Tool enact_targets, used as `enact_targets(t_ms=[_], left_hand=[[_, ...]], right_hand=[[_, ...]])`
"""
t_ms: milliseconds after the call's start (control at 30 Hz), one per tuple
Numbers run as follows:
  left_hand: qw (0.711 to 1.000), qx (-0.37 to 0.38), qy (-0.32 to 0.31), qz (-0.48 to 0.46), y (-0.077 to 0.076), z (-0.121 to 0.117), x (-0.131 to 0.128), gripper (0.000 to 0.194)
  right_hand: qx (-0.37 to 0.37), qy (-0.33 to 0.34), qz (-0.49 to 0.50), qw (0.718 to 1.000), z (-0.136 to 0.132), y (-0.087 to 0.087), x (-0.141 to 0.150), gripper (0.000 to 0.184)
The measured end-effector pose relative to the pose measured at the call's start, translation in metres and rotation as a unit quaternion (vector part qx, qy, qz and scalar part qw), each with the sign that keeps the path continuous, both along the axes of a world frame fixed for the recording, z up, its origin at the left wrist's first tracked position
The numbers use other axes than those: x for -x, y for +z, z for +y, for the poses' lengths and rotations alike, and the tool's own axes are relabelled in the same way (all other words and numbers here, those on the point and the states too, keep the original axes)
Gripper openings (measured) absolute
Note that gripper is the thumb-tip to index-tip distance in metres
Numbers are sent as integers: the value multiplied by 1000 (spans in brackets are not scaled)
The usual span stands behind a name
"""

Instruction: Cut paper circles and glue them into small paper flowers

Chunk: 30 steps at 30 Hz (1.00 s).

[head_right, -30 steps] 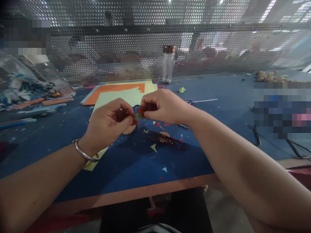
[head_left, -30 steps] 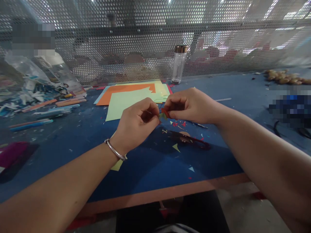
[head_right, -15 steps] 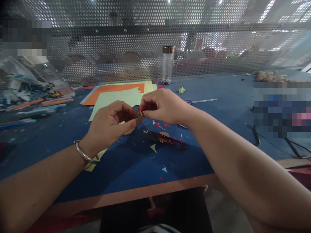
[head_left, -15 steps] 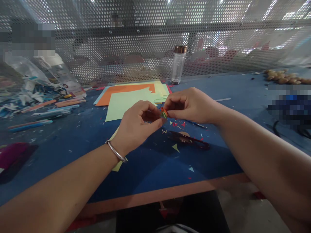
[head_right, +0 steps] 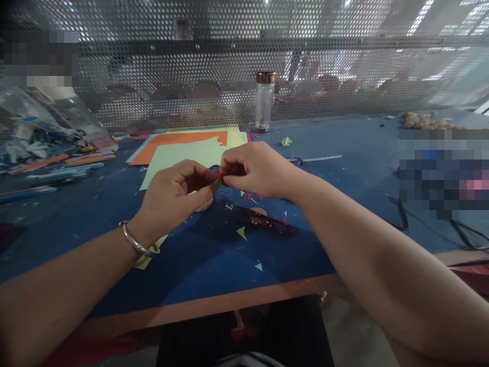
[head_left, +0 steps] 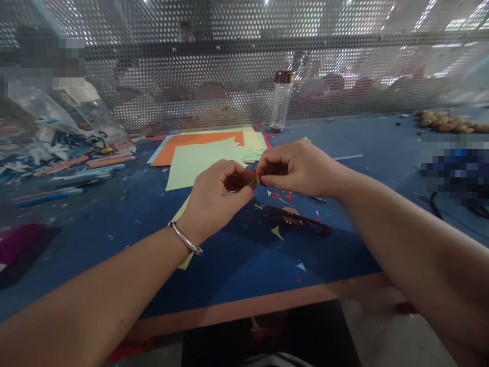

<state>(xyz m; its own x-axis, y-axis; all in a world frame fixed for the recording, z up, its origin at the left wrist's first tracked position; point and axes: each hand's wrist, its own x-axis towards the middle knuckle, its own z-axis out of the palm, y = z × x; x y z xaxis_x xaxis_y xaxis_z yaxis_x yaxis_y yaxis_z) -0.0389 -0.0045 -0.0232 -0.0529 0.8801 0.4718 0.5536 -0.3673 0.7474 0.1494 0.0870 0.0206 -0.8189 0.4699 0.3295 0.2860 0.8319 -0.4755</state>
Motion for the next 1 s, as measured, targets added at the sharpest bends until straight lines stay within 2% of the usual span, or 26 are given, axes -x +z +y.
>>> enact_targets(t_ms=[267,567,667,800,1000], left_hand=[[999,17,-12,-26,-5,6,2,6],[996,47,-73,-9,2,6,9,6],[996,59,-74,7,3,6,10,9],[996,66,-44,35,4,5,10,8],[995,83,-39,30,4,6,13,8]], right_hand=[[-19,-5,0,1000,-1,-4,2,6],[-63,32,-37,997,1,-5,2,9],[-86,38,-39,995,3,-6,3,10],[-56,32,-48,997,2,-6,4,11],[-25,23,-36,999,0,-7,6,9]])
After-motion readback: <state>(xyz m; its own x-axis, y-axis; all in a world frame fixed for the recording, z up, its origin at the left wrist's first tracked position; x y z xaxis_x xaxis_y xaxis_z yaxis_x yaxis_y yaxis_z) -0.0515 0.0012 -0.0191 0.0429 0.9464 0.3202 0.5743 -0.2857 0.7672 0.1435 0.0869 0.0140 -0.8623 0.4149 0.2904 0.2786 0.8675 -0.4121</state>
